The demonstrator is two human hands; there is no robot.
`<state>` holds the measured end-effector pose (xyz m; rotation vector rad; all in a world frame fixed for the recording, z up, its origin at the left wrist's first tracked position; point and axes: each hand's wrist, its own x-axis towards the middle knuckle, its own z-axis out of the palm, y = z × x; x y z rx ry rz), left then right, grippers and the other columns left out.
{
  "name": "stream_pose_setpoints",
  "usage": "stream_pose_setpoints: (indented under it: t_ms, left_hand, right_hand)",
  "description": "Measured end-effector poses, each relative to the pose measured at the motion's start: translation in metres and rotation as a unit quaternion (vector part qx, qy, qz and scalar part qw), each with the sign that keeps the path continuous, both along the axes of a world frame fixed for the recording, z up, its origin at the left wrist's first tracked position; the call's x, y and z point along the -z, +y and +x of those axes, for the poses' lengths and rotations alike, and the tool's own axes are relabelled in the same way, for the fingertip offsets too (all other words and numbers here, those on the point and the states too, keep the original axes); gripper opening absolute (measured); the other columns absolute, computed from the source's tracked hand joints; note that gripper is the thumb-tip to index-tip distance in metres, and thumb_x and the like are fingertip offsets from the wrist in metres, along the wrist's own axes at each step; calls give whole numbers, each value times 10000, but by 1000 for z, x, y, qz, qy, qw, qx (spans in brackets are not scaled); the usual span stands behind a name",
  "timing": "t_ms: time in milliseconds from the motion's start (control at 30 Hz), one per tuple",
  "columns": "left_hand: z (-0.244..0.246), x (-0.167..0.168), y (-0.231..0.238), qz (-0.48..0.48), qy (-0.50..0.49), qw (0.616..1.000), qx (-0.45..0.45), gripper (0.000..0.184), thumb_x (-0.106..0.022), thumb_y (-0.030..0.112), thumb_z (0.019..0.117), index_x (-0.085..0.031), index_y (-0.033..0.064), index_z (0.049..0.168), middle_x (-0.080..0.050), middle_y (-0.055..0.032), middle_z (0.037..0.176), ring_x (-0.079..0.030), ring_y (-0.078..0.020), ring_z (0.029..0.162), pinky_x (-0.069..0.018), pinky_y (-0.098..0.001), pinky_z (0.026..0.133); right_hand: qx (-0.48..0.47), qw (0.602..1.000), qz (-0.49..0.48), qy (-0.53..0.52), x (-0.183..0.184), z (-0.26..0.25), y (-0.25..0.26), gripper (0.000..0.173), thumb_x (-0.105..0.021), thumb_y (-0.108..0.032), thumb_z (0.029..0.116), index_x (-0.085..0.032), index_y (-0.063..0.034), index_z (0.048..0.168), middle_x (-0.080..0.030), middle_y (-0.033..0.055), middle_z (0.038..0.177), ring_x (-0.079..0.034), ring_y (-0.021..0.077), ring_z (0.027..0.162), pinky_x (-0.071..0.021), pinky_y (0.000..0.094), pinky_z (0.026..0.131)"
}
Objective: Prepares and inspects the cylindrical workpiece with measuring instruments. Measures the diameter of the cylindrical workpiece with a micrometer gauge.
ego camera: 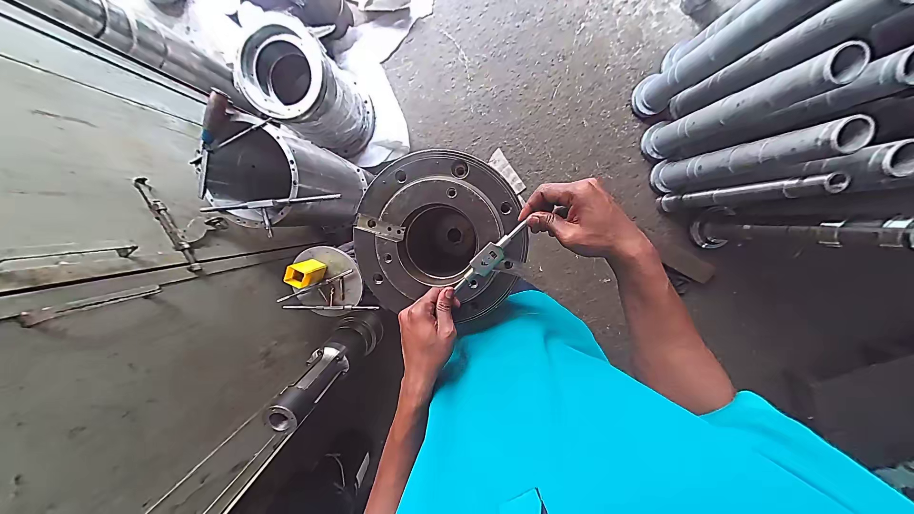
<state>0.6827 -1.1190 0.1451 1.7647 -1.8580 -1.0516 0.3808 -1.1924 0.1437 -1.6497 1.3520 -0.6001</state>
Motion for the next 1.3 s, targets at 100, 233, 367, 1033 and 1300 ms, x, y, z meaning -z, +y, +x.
stream_pose_setpoints:
  t_ms: [100, 233, 367, 1033, 1300]
  left_hand:
    - [0, 0, 1, 4, 2, 1000, 0, 374, -469, 282, 1069, -707, 120, 830, -598, 67, 633, -539, -5, 550, -459, -219, 545]
    - [-1, 0, -1, 3, 4, 1000, -4, 367, -479, 286, 1066, -713, 120, 836, -602, 70, 635, -543, -9, 548, -466, -225, 546]
    - [1, 2, -1, 6, 11, 1000, -7, 362, -491, 292, 1061, -723, 119, 843, -616, 65, 637, -556, -7, 542, -480, -222, 537]
    - [3, 2, -2, 36, 42, 998, -10, 348, -489, 279, 1066, -718, 121, 857, -622, 63, 636, -568, -20, 529, -501, -232, 531]
    - [4, 4, -3, 39, 37, 999, 1, 352, -491, 290, 1065, -721, 129, 853, -615, 63, 627, -570, -24, 532, -502, -239, 531]
  right_hand:
    - [-13, 999, -25, 17, 4, -1, -1, 226, -572, -264, 1010, -727, -102, 983, -674, -39, 747, -594, 16, 612, -501, 244, 590]
    - [-2, 998, -54, 24, 11, 1, -2, 378, -511, -316, 1038, -634, -103, 751, -508, -53, 590, -460, 41, 521, -363, 288, 517]
    - [71, 997, -17, 19, 14, 11, 3, 514, -489, -366, 1051, -454, -162, 580, -361, -79, 505, -353, 59, 463, -283, 323, 493]
    - [-8, 999, -54, -6, 12, -1, 1, 232, -534, -202, 1027, -709, -62, 970, -640, -27, 760, -558, -3, 641, -477, 194, 619]
    - [-41, 991, -94, 88, 7, 4, -7, 329, -482, -262, 1052, -604, -67, 818, -502, 18, 611, -503, 152, 545, -386, 369, 524]
